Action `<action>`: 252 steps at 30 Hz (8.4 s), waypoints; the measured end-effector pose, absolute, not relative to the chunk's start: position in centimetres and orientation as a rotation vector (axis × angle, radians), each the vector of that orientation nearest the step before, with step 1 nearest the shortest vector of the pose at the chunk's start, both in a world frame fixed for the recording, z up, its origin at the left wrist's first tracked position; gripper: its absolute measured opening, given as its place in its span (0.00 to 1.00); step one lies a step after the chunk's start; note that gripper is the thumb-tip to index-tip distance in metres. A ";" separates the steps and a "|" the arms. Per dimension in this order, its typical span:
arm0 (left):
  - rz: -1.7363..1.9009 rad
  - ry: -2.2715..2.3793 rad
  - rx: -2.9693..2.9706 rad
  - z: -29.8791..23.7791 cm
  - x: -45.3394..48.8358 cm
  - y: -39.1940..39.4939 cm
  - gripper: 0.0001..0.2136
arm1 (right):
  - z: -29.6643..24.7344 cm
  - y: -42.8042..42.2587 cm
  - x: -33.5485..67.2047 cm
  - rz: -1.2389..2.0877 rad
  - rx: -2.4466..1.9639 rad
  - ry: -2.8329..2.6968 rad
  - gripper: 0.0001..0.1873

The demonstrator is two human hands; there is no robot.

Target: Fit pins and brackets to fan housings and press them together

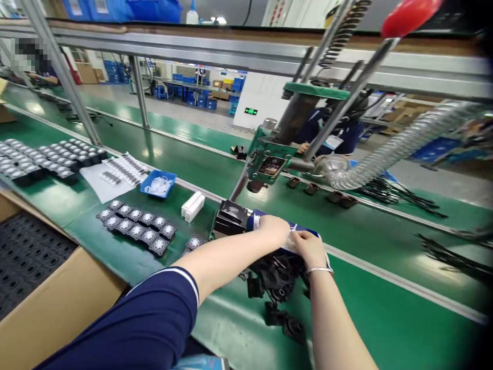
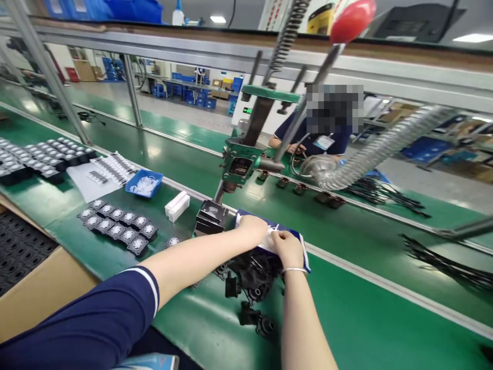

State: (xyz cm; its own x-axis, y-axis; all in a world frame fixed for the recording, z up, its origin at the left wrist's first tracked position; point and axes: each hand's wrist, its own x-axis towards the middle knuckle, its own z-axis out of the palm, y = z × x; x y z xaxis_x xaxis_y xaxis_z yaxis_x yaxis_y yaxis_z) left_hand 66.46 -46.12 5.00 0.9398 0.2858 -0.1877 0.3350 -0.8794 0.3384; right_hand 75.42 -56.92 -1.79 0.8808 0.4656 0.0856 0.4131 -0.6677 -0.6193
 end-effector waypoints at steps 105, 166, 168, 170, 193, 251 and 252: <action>0.504 0.234 1.851 3.4 42.2 -37.6 0.20 | 5.9 -53.5 62.7 0.083 -2.028 -0.942 0.21; 0.598 0.078 2.324 1.0 38.4 -37.6 0.08 | 2.1 -54.9 55.5 0.133 -1.731 -1.713 0.16; 0.600 0.086 2.317 1.1 38.3 -37.4 0.08 | 3.4 -54.9 57.5 0.135 -1.854 -1.589 0.21; 0.595 0.102 2.318 1.2 38.2 -37.3 0.07 | 4.2 -54.7 60.6 0.030 -2.173 -1.288 0.17; 0.615 0.388 2.184 2.9 38.6 -35.7 0.08 | 4.2 -54.7 68.9 0.006 -2.443 -0.699 0.15; 0.800 0.280 2.461 -0.5 36.4 -36.9 0.08 | 1.0 -52.7 55.5 0.094 -1.769 -1.330 0.06; 0.790 0.237 2.472 -0.6 36.4 -36.9 0.08 | 0.9 -53.1 55.5 0.090 -1.781 -1.320 0.06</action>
